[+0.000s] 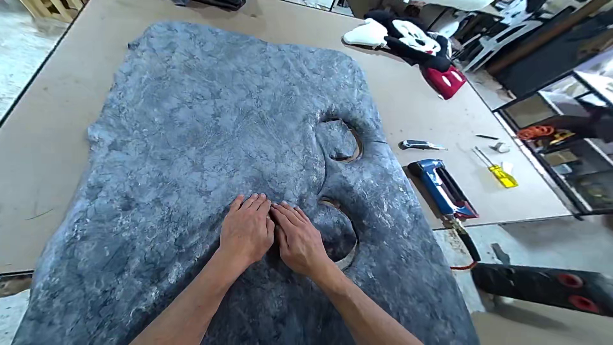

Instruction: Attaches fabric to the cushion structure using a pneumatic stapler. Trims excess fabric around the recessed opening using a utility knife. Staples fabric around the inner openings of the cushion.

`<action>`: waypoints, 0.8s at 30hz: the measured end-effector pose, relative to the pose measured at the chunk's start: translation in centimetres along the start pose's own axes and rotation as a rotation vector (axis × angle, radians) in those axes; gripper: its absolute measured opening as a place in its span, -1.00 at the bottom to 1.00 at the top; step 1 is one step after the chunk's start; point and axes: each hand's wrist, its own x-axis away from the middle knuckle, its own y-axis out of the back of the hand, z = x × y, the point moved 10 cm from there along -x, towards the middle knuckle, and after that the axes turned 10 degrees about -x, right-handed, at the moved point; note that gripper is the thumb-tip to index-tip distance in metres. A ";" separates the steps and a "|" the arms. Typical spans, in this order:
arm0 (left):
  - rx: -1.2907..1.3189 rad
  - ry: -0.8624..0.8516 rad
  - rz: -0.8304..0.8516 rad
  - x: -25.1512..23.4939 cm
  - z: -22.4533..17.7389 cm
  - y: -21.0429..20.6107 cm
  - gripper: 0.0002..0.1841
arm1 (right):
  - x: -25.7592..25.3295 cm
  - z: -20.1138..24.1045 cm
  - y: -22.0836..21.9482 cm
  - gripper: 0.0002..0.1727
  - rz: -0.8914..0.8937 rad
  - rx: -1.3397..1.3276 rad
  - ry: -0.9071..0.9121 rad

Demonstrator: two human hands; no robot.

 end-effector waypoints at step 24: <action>-0.188 -0.002 -0.218 -7.7 0.0 2.4 -0.30 | -13.2 -11.8 12.1 -0.65 0.071 -0.495 -0.166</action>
